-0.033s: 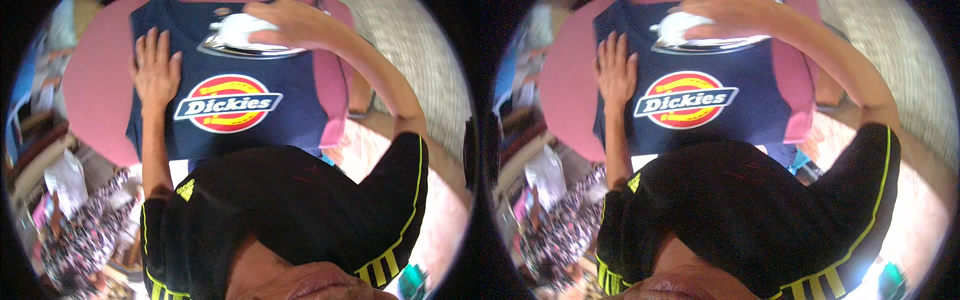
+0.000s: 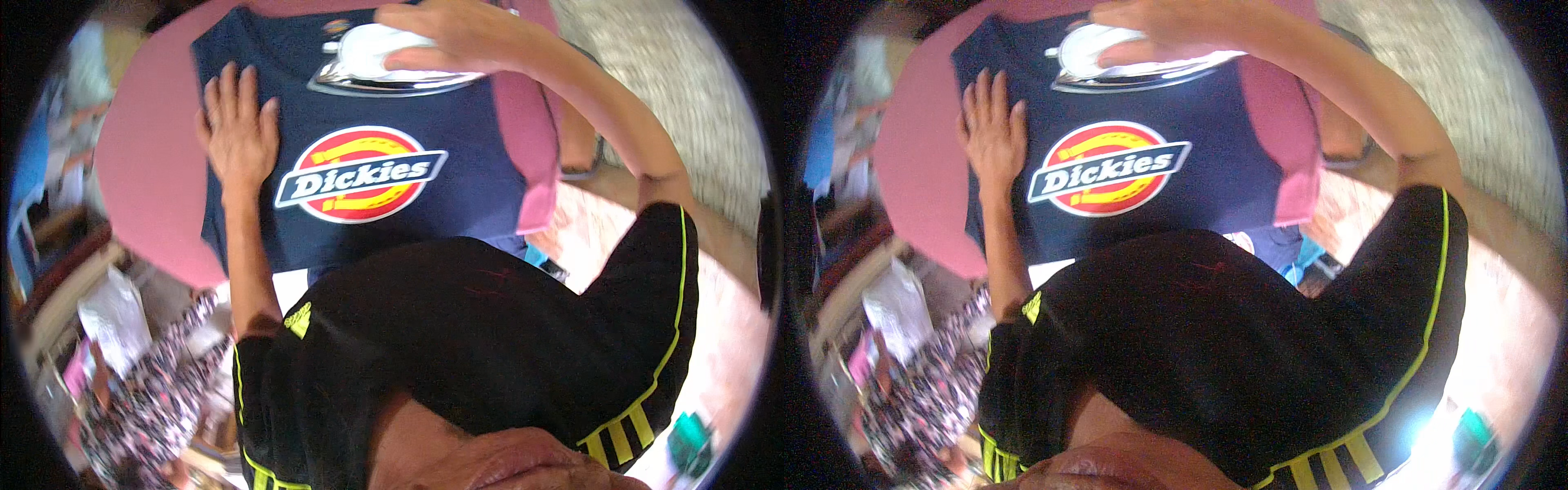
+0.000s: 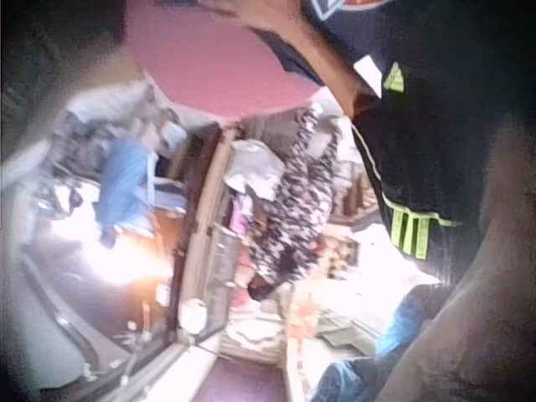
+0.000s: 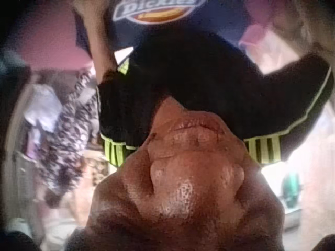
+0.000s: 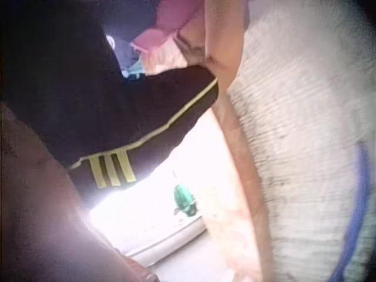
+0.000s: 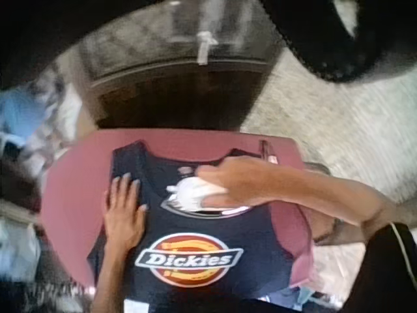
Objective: The person irons a dark blue Dickies t-shirt on a pink ironing board. They use a white steam iron to smooth the fabric, repeatedly adjusting the shirt's position and flipping it over to treat different sections. The person finishes by folding the shirt and placing it on a nearby surface.
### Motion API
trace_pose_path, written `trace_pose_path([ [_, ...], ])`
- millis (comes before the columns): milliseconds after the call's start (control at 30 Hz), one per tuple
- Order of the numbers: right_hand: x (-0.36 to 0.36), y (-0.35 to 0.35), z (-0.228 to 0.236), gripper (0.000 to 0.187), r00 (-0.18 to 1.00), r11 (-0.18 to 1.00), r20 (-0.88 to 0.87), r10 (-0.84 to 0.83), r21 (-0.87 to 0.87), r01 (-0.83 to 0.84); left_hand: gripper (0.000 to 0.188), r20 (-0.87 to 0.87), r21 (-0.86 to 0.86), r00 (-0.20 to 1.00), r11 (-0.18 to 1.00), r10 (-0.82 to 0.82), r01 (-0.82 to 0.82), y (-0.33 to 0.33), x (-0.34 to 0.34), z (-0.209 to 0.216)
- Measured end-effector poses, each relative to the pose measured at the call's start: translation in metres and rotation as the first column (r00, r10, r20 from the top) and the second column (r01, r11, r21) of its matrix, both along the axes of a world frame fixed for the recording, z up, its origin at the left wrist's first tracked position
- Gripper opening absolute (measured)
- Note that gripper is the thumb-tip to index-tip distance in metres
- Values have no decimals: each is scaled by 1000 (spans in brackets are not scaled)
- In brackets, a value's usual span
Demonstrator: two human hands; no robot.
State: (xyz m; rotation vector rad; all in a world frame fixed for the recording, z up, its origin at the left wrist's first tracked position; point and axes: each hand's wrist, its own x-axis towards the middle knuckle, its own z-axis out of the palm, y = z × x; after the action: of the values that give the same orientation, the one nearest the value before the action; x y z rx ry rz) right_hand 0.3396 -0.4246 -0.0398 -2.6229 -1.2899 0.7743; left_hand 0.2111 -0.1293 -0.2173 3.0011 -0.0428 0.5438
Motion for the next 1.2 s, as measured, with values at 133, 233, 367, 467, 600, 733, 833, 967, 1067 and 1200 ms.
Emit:
trace_pose_path([
  [133, 16, -62, -18, 48, 980, 949, 189, -66, 315, 3, 55, -3, -18, 1000, 1000, -18, 18, -7, 2, 4],
  [233, 17, -133, -19, 53, 914, 826, 238, -328, 541, 156, 56, -20, -11, 999, 999, -35, 35, -10, 5, 3],
  [367, -30, -189, 45, 54, 344, 320, -57, -937, 251, 913, 57, -24, 15, 1000, 1000, 1, 0, -5, 0, 3],
  [467, -55, -267, 32, 54, 221, 210, 8, -975, 343, 915, 57, -16, 4, 998, 998, -59, 59, -10, 10, -6],
  [600, -60, -302, -24, 58, 103, 111, 43, -994, 304, 946, 57, -13, 27, 999, 999, -46, 46, -2, 5, -5],
  [733, -55, -328, -73, 61, 111, 154, 126, -986, 409, 900, 57, -15, 10, 999, 999, -46, 46, -1, 7, -4],
  [833, -57, -339, -93, 63, 131, 199, 176, -976, 465, 863, 55, 3, -43, 997, 996, -82, 82, 1, 7, -2],
  [967, -45, -315, -91, 60, 82, 108, 77, -994, 462, 880, 45, 88, -147, 977, 968, -192, 203, 20, 5, 3],
  [1067, -61, -285, -66, 52, 21, 69, 97, -995, 526, 848, 47, 70, -233, 969, 941, -237, 247, 27, -9, 19],
  [1200, -104, -265, -70, 45, 44, 629, 716, -697, 580, 517, 53, -5, -410, 989, 903, -146, 131, 44, -62, 33],
])
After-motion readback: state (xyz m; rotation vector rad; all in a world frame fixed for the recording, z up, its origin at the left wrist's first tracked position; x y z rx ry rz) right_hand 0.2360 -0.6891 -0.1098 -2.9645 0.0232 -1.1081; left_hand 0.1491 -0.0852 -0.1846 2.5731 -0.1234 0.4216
